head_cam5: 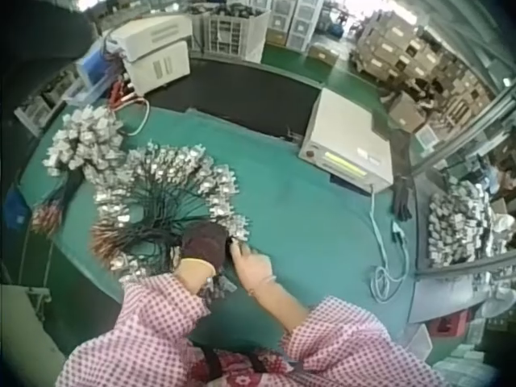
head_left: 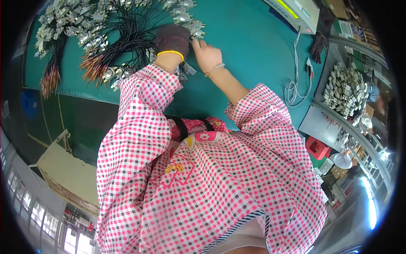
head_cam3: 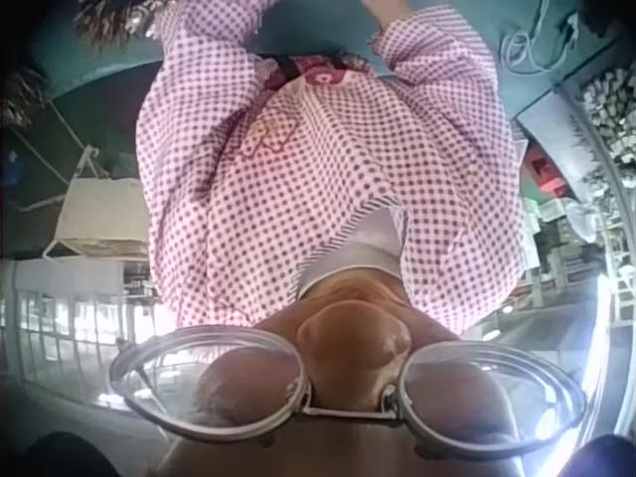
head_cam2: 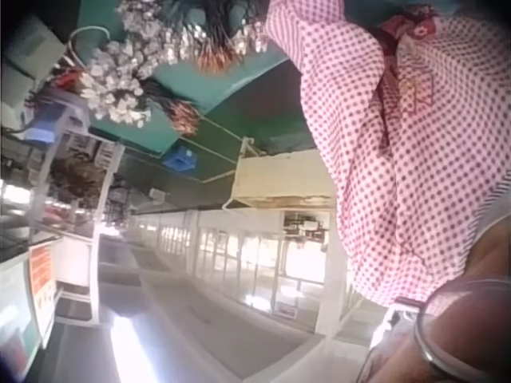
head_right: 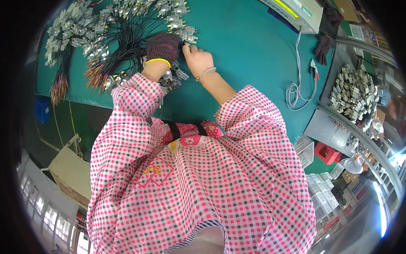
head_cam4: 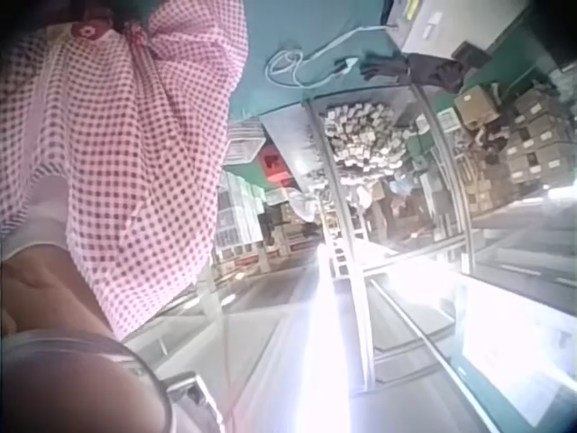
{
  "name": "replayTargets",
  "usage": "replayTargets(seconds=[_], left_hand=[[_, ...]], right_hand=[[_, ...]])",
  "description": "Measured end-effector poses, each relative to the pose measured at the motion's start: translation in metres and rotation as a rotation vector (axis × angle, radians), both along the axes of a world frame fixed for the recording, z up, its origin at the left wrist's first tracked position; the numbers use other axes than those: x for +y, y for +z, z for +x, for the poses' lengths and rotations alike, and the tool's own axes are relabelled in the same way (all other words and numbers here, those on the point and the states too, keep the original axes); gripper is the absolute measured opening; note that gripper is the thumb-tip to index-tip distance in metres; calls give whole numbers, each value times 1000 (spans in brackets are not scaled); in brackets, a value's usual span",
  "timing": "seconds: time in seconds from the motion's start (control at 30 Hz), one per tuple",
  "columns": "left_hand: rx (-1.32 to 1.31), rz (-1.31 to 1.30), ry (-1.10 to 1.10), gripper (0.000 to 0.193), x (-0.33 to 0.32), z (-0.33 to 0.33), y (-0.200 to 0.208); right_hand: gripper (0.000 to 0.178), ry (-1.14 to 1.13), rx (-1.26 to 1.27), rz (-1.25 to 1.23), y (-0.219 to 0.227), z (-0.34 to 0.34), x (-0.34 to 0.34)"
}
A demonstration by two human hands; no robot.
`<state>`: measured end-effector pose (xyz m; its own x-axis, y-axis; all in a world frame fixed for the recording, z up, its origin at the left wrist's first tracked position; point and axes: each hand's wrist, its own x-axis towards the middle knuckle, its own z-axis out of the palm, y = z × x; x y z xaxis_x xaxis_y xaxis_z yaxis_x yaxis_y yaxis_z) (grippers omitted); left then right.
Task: Assembling and testing circular wiring harnesses or light assemblies at a factory workbench.
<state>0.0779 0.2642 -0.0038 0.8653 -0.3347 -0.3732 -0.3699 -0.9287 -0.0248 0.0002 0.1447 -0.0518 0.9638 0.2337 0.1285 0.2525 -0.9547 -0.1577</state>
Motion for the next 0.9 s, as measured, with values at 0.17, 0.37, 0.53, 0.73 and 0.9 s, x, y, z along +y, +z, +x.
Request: replayTargets(seconds=[0.17, 0.37, 0.53, 0.73, 0.9], left_hand=[[-76, -150, -18, 21, 12, -11, -12], [-8, -172, -166, 19, 25, -7, -16], [-26, -203, -349, 16, 32, 9, -12], [84, -128, -408, 18, 21, 5, 8], [126, -47, -414, 18, 22, 8, 10]], right_hand=[[18, 10, -84, -23, -7, 2, 0], [17, -19, -11, -74, -7, 4, -3], [11, 80, 5, -8, -6, 9, -11], [15, 62, -66, -62, -11, 1, -3], [13, 75, -64, -88, -11, 0, -5]])
